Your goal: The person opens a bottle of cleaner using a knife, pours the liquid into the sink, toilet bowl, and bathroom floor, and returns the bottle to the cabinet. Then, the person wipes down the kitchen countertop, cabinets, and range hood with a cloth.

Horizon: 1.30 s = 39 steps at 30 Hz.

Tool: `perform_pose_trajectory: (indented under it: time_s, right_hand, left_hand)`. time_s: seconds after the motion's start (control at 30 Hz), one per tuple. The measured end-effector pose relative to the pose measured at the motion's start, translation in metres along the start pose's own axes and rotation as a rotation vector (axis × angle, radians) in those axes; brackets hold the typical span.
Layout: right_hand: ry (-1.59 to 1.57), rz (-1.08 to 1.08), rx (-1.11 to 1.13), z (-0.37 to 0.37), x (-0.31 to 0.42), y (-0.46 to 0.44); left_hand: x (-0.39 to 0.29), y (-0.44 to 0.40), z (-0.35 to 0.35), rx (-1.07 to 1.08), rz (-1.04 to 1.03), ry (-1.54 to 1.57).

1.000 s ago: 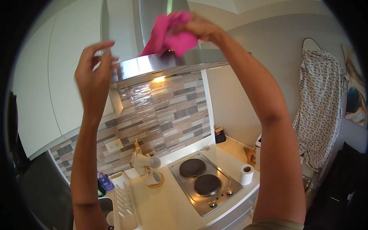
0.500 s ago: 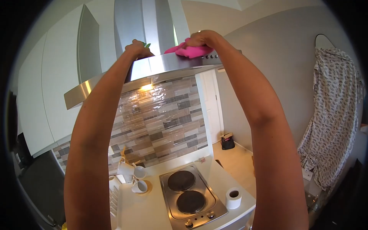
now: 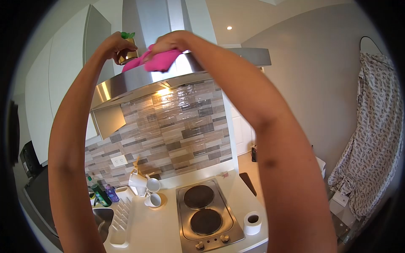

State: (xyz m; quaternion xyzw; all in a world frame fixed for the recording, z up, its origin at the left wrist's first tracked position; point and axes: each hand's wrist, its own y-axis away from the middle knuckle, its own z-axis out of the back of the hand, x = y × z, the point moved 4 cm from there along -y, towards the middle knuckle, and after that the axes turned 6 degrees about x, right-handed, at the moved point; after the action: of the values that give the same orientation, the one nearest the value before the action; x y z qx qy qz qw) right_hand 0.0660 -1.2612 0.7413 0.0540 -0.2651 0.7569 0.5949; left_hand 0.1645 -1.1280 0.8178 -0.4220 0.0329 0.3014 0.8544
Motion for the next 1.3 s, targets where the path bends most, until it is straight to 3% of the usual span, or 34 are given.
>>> perform_pose_trajectory:
  time_s: [0.07,0.27,0.37,0.43,0.57,0.63,0.67,0.7,0.8,0.87,0.9,0.97,1.0,1.07,1.1,1.13,1.17,1.3]
  right_hand:
    - [0.057,-0.071,-0.094,0.019,-0.026,0.023]
    - [0.119,-0.292,-0.175,0.11,-0.132,0.055]
    - [0.364,-0.317,-0.229,0.134,-0.157,0.058]
    - [0.548,-0.333,-0.272,0.143,-0.17,0.056]
    - [0.366,-0.488,-0.225,0.152,-0.203,0.043]
    - [0.536,-0.265,-0.043,0.162,-0.217,0.031]
    - [0.546,-0.232,-0.046,0.161,-0.213,0.04]
    - [0.287,-0.262,-0.188,0.151,-0.196,0.066]
    - [0.314,-0.315,-0.054,0.116,-0.137,0.111]
    - [-0.111,-0.313,-0.078,0.108,-0.134,0.134]
    - [-0.13,-0.327,-0.077,0.102,-0.147,0.135]
    - [-0.137,-0.282,-0.085,0.112,-0.141,0.128]
    - [-0.058,-0.323,-0.206,0.114,-0.145,0.129]
    - [-0.026,-0.301,-0.13,0.124,-0.16,0.116]
    - [-0.001,-0.278,-0.064,0.133,-0.175,0.107]
    - [0.115,-0.238,0.037,0.149,-0.194,0.094]
    - [0.068,-0.239,0.004,0.15,-0.196,0.094]
    - [-0.127,-0.117,-0.184,0.147,-0.211,0.086]
  left_hand:
    - [-0.001,0.007,-0.018,0.119,-0.037,0.147]
    - [-0.003,0.008,-0.058,0.181,-0.078,0.248]
    - [0.003,-0.014,-0.074,0.233,-0.167,0.321]
    - [-0.001,-0.018,-0.077,0.119,-0.103,-0.013]
    - [0.002,-0.023,-0.082,0.197,-0.155,0.003]
    - [0.013,-0.047,-0.08,0.122,-0.304,-0.173]
    - [0.011,-0.044,-0.079,0.135,-0.193,-0.235]
    - [-0.002,-0.019,-0.075,0.069,-0.246,-0.372]
    - [0.008,-0.036,-0.078,-0.032,-0.308,-0.49]
    - [-0.009,-0.01,-0.063,-0.293,-0.112,-0.715]
    - [-0.004,-0.015,-0.057,-0.042,-0.149,-0.613]
    - [0.009,-0.014,-0.041,-0.682,-0.434,-0.585]
    - [0.018,-0.015,-0.047,-0.673,-0.424,-0.578]
    - [-0.026,0.066,-0.05,-0.881,-0.74,-0.378]
    - [-0.042,0.084,-0.054,-0.89,-0.745,-0.387]
    - [-0.055,0.093,-0.059,-0.735,-0.723,-0.309]
    - [-0.067,0.097,-0.067,-0.582,-0.697,-0.232]
    - [-0.132,0.101,-0.122,-0.435,-0.849,-0.25]
